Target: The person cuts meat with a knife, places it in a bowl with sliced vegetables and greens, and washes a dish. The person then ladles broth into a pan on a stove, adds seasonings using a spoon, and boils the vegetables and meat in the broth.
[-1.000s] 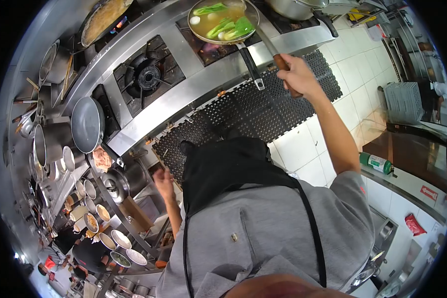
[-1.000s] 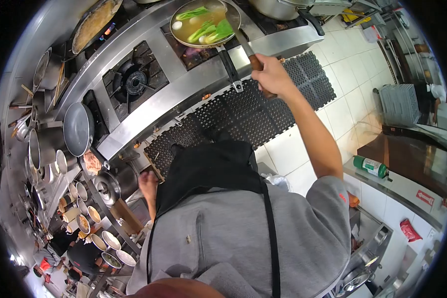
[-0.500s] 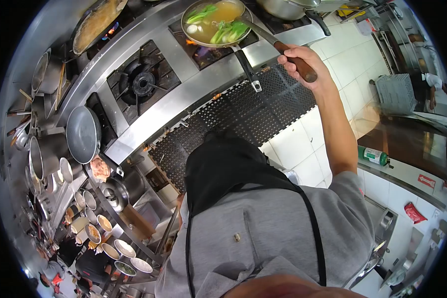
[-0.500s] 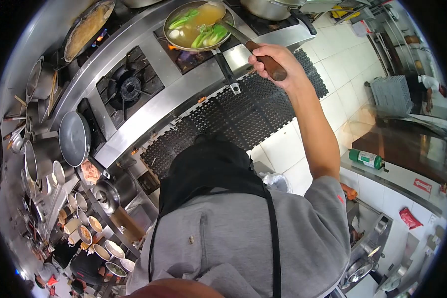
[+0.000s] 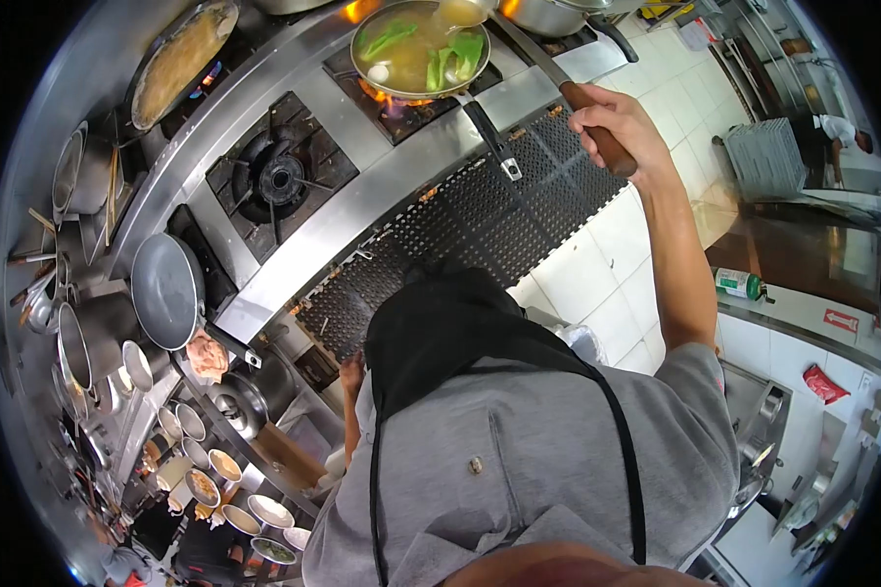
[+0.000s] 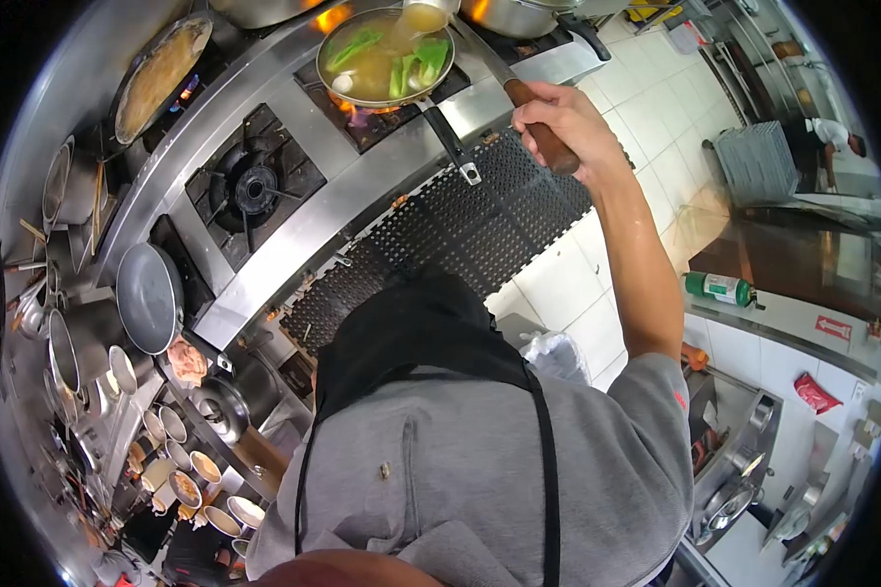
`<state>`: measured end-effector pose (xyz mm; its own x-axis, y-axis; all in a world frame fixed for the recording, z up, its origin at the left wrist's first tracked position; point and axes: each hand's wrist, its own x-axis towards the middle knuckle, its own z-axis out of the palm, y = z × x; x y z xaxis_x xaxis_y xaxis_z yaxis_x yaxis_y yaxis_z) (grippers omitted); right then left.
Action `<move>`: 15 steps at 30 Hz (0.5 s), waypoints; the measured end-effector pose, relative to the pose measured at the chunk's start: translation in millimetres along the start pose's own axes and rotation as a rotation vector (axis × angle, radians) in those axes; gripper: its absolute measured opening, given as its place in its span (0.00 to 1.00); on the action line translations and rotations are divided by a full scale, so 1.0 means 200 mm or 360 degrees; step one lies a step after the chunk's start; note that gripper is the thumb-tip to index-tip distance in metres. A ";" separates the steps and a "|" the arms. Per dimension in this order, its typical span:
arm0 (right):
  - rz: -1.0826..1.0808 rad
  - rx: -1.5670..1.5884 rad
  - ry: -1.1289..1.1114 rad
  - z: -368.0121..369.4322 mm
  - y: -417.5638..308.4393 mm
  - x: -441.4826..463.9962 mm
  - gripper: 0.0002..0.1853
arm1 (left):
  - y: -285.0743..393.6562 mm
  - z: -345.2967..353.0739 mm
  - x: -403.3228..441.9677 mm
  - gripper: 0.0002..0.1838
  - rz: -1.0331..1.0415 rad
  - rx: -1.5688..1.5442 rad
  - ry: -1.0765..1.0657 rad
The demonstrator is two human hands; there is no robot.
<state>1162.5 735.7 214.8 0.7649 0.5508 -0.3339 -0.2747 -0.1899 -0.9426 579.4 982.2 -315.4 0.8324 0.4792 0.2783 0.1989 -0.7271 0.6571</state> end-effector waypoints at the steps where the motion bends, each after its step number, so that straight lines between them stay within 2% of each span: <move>1: -0.0009 -0.0111 0.0076 0.02 0.01 -0.01 0.25 | -0.01 -0.02 0.00 0.15 -0.0053 -0.0009 -0.0078; 3: -0.0015 -0.0212 0.0164 0.03 0.06 -0.01 0.28 | -0.04 -0.05 0.00 0.15 -0.0258 -0.0106 -0.0237; 5: -0.0071 -0.0614 0.0117 0.01 0.15 0.03 0.38 | -0.07 -0.08 -0.02 0.15 -0.0398 -0.0156 -0.0343; 7: -0.0104 -0.0764 0.0156 0.00 0.23 0.05 0.37 | -0.08 -0.10 -0.02 0.15 -0.0457 -0.0177 -0.0412; 10: -0.0111 -0.1014 0.0199 -0.05 0.41 0.12 0.37 | -0.11 -0.13 0.01 0.15 -0.0425 -0.0129 -0.0475; 12: -0.0545 -0.1596 0.0288 -0.06 0.52 0.16 0.38 | -0.13 -0.14 0.03 0.15 -0.0356 -0.0062 -0.0501; 13: -0.0452 -0.1655 0.0274 -0.04 0.54 0.16 0.38 | -0.14 -0.14 0.06 0.15 -0.0315 -0.0023 -0.0508; 15: -0.0518 -0.1766 0.0298 -0.07 0.65 0.21 0.37 | -0.14 -0.15 0.11 0.15 -0.0256 0.0073 -0.0512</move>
<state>1167.5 722.0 77.9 0.8048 0.5933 0.0158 0.5380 -0.7181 -0.4414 576.9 1028.6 -306.3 0.9074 0.4152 -0.0652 0.3571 -0.6798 0.6407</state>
